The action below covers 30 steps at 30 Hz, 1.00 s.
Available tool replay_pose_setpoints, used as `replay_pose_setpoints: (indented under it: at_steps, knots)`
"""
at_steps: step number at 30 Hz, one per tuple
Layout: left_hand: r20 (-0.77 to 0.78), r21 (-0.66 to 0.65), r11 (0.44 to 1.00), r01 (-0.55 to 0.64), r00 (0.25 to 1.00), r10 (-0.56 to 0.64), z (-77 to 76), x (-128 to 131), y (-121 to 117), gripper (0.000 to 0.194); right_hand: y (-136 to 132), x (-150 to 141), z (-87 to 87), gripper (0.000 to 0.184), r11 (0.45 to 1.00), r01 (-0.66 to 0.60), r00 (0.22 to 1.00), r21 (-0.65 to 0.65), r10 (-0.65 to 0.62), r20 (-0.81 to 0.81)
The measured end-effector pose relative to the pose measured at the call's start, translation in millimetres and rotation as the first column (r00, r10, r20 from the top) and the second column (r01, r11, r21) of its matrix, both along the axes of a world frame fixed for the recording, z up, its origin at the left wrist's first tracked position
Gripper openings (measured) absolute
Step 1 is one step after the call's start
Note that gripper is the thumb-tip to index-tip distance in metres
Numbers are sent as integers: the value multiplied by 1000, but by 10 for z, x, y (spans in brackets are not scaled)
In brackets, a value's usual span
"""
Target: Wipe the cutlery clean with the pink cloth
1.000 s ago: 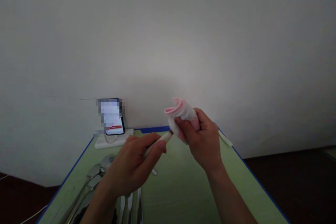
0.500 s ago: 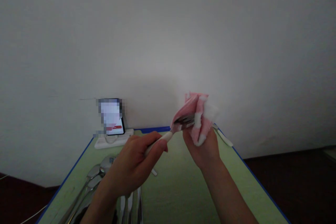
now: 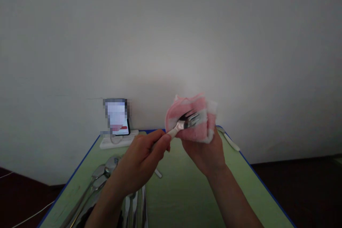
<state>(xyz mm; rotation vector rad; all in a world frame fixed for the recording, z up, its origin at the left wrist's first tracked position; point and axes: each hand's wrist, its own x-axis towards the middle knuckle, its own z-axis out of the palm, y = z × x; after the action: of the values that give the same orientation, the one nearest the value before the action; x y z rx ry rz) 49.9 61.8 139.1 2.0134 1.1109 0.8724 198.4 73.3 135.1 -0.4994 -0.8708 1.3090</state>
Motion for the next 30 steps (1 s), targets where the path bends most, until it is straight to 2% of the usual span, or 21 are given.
replay_pose_setpoints:
  at_steps: [3, 7, 13, 19, 22, 25, 30]
  knots:
    - [-10, 13, 1000, -15, 1000, 15, 2, -4, -8, 39, 14, 35, -27, 33, 1000, 20, 996, 21, -22, 83]
    - [-27, 37, 999, -30, 999, 31, 18, -12, -9, 41, 6, 118, -49, 39, 998, 62, 973, -31, -54, 225]
    - [-124, 115, 990, -82, 988, 97, 39, -6, 9, 41, 16, 154, -45, 31, 995, 82, 967, -48, -68, 246]
    - [-208, 96, 993, -70, 974, 89, 42, -11, 26, 44, 34, 202, -64, 24, 997, 80, 933, 2, -75, 352]
    - [-221, 58, 998, -31, 974, 44, 40, -15, 17, 44, 34, 218, -55, 22, 991, 125, 892, 44, -131, 434]
    - [-231, 8, 999, 37, 972, -34, 31, -6, 6, 42, 24, 217, -34, 20, 979, 188, 819, 73, -197, 539]
    - [-266, -18, 996, 83, 960, -84, 23, 10, 6, 42, 0, 214, -5, 23, 973, 203, 699, 105, -220, 680]
